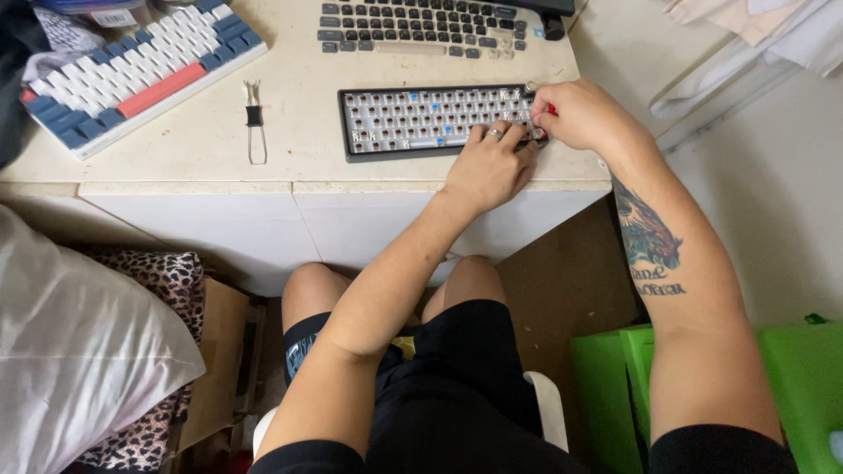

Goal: The person uses a red keycap puller to remove keycaps from a mechanical keyboard and places them on the table. They then use a black tool to remove switches from the keyboard plate, placing them on the table as well.

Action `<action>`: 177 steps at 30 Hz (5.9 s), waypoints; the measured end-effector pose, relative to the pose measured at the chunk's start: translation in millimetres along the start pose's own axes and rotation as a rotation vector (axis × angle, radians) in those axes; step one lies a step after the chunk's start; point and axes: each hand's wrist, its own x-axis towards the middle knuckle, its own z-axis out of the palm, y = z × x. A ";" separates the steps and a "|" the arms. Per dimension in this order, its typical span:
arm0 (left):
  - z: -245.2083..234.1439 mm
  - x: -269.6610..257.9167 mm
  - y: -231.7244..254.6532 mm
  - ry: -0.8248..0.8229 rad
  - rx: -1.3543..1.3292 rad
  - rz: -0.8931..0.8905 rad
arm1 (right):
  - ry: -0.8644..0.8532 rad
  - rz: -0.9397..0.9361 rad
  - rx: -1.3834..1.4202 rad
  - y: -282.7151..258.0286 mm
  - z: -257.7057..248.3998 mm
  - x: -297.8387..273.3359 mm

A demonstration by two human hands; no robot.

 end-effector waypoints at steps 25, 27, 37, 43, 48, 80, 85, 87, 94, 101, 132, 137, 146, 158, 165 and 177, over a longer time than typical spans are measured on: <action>0.4 1.1 1.3 -0.062 0.048 0.000 | -0.202 0.131 0.158 7.6 -20.1 -14.0; -0.2 1.1 1.4 -0.073 0.043 -0.005 | -0.206 0.138 0.255 11.3 -18.3 -14.4; 1.5 2.6 0.8 -0.074 0.047 -0.011 | -0.226 0.208 0.073 -6.6 -29.8 -12.9; 0.5 2.7 0.7 -0.077 0.037 -0.020 | -0.106 0.105 0.181 3.1 -44.4 -13.5; -1.7 0.3 -2.2 0.067 -0.076 -0.010 | 0.036 -0.071 0.110 4.0 -55.9 -11.9; 1.1 31.4 -69.3 0.169 -0.501 -0.524 | 0.528 -0.248 0.494 -36.5 46.4 14.3; -0.3 35.7 -50.9 0.072 -0.250 -0.436 | 0.511 -0.134 0.488 -1.6 47.0 24.1; -5.0 28.5 -35.6 0.061 0.023 -0.281 | 0.501 -0.008 0.462 28.4 43.0 38.6; 1.2 15.9 -20.9 -0.081 0.147 -0.179 | 0.478 0.024 0.414 84.0 70.6 86.9; 1.7 16.8 -21.7 -0.099 0.138 -0.193 | 0.573 -0.019 0.355 82.6 88.0 99.2; -129.7 -64.1 -99.0 -0.107 0.273 -0.376 | 0.632 -0.045 0.578 71.4 86.2 79.6; -127.8 -68.6 -109.6 -0.145 0.017 -0.486 | 0.580 0.002 0.711 68.4 86.7 76.6; -126.1 -67.9 -109.8 -0.183 0.055 -0.522 | 0.431 -0.069 0.798 67.5 78.5 76.2; -124.5 -69.0 -108.8 -0.151 0.028 -0.523 | 0.633 -0.029 0.574 82.0 89.5 77.8; -129.5 -70.8 -103.3 -0.086 -0.024 -0.523 | 0.615 -0.018 0.566 68.3 76.1 71.4; -123.0 -76.7 -108.7 -0.095 0.083 -0.377 | 0.617 -0.295 0.305 -48.3 63.6 -11.1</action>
